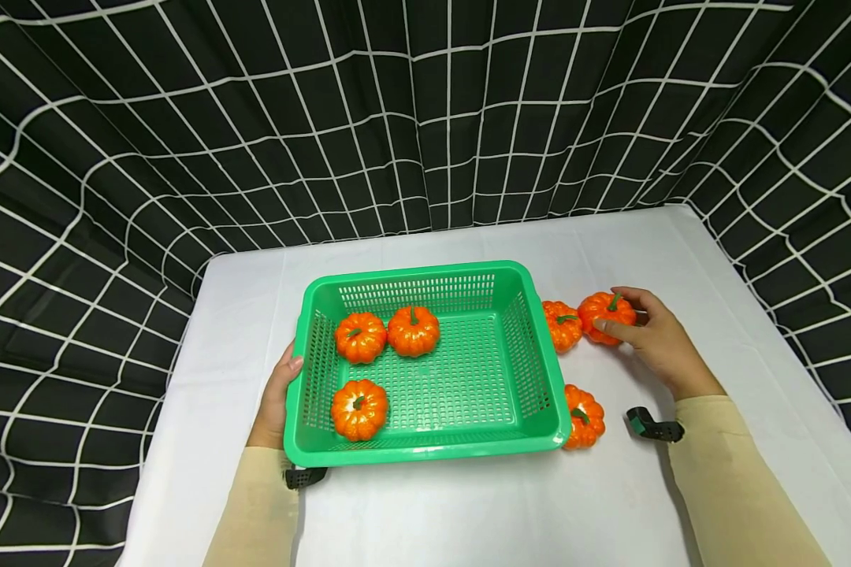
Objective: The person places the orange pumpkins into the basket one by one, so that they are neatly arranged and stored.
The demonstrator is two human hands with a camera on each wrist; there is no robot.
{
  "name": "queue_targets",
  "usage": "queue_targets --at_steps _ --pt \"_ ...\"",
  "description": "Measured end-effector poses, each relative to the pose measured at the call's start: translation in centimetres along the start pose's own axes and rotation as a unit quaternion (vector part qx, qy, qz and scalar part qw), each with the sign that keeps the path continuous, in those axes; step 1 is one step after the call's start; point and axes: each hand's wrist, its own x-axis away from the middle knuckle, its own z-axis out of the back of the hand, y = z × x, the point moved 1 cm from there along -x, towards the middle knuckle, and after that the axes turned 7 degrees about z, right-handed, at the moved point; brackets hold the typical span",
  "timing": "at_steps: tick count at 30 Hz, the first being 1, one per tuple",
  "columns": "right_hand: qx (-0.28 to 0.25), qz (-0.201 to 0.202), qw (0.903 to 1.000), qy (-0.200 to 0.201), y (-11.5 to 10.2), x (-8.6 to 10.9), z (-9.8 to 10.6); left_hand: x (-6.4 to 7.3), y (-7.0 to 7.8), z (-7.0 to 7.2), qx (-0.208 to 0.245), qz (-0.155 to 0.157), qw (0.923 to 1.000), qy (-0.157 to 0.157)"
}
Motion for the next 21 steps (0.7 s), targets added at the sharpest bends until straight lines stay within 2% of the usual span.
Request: queue_targets --at_steps 7,12,21 --pt "-0.003 0.011 0.9998 -0.013 0.15 0.08 -0.19 0.17 0.07 -0.08 -0.001 -0.002 1.0000 0.005" --pt "0.001 0.020 0.9998 -0.007 0.25 0.12 -0.32 0.16 0.05 -0.09 0.001 -0.005 1.0000 0.003" --pt "-0.006 0.014 0.9999 0.005 0.00 0.37 -0.11 -0.75 0.05 0.46 0.008 -0.023 0.9997 -0.001"
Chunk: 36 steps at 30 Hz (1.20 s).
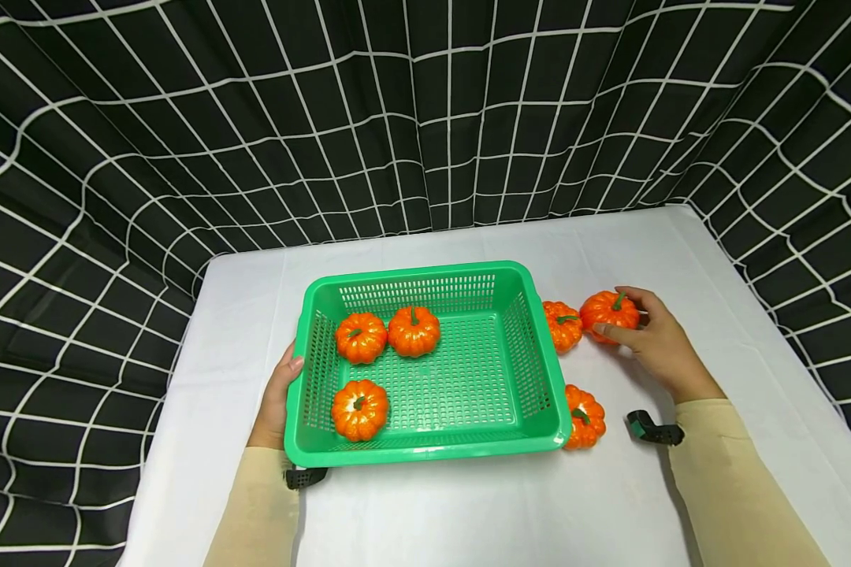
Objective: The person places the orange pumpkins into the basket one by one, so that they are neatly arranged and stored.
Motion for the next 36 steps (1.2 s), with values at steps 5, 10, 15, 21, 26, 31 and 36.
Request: queue_targets --at_steps 5,10,15,21,26,31,36 --pt "0.014 0.002 0.9997 0.018 0.2 -0.1 0.4 0.7 0.0 -0.4 -0.012 0.020 0.9997 0.008" --pt "0.021 0.010 0.9989 0.042 0.0 -0.1 0.7 0.9 0.1 -0.5 -0.009 0.020 0.9998 0.003" --pt "0.013 0.005 0.9988 0.048 -0.4 0.0 1.0 1.0 0.1 -0.4 -0.013 0.019 0.9997 0.000" --pt "0.009 -0.005 0.9988 0.048 -1.0 0.1 1.3 0.9 -0.1 -0.3 -0.011 0.016 0.9998 0.009" --pt "0.010 -0.003 0.9986 0.051 -1.6 0.1 1.4 0.8 -0.2 -0.3 -0.007 0.014 0.9998 0.013" --pt "0.013 0.006 0.9981 0.061 -2.2 0.2 1.4 0.7 -0.1 -0.3 0.000 0.013 0.9999 0.003" --pt "0.014 0.017 0.9975 0.066 -2.8 0.1 1.4 0.6 -0.1 -0.4 0.000 0.012 0.9999 0.002"
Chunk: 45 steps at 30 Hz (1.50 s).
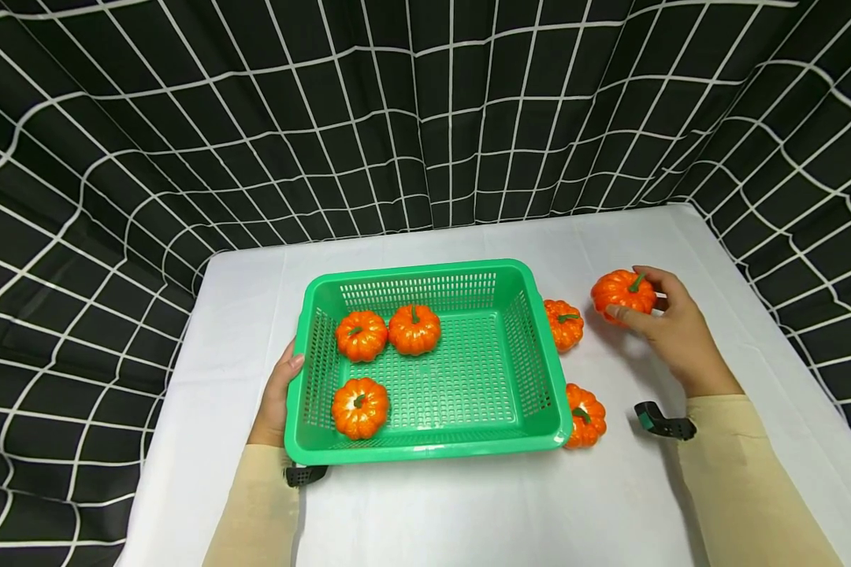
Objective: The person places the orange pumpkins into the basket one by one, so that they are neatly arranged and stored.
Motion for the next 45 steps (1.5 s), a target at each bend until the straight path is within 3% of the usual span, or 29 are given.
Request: queue_targets --at_steps 17,28,45 --pt "-0.016 0.032 0.9993 -0.004 -2.4 0.4 -0.4 0.0 0.1 -0.1 0.001 0.005 1.0000 0.007" --pt "-0.018 0.050 0.9985 -0.011 -3.2 0.5 -0.6 0.0 0.2 -0.1 0.000 0.001 1.0000 0.000" --pt "-0.028 0.074 0.9963 -0.033 -6.1 1.0 -1.9 0.0 0.3 0.0 0.004 0.002 0.9999 -0.010"
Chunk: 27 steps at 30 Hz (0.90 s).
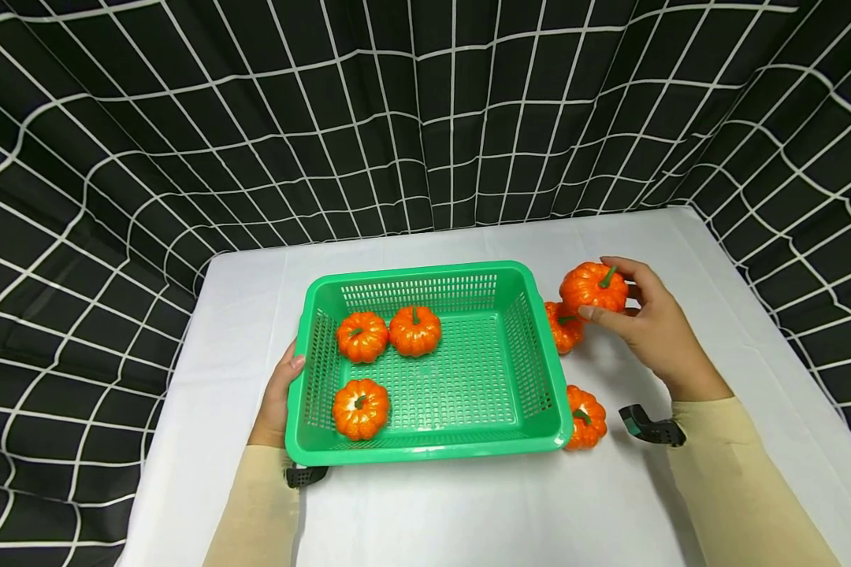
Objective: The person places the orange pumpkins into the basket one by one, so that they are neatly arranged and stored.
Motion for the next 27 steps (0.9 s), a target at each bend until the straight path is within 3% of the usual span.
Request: queue_targets --at_steps 9,16,27 --pt "-0.017 0.037 0.9987 -0.030 -1.2 0.3 -1.2 -0.1 -0.2 0.1 0.002 0.005 1.0000 0.002" --pt "-0.030 0.038 0.9981 -0.039 -2.5 0.2 -2.1 0.0 -0.2 0.1 0.004 0.005 0.9999 0.008" --pt "-0.037 0.093 0.9934 -0.057 -4.7 0.2 -3.1 0.1 0.0 -0.1 -0.003 -0.002 1.0000 0.009"
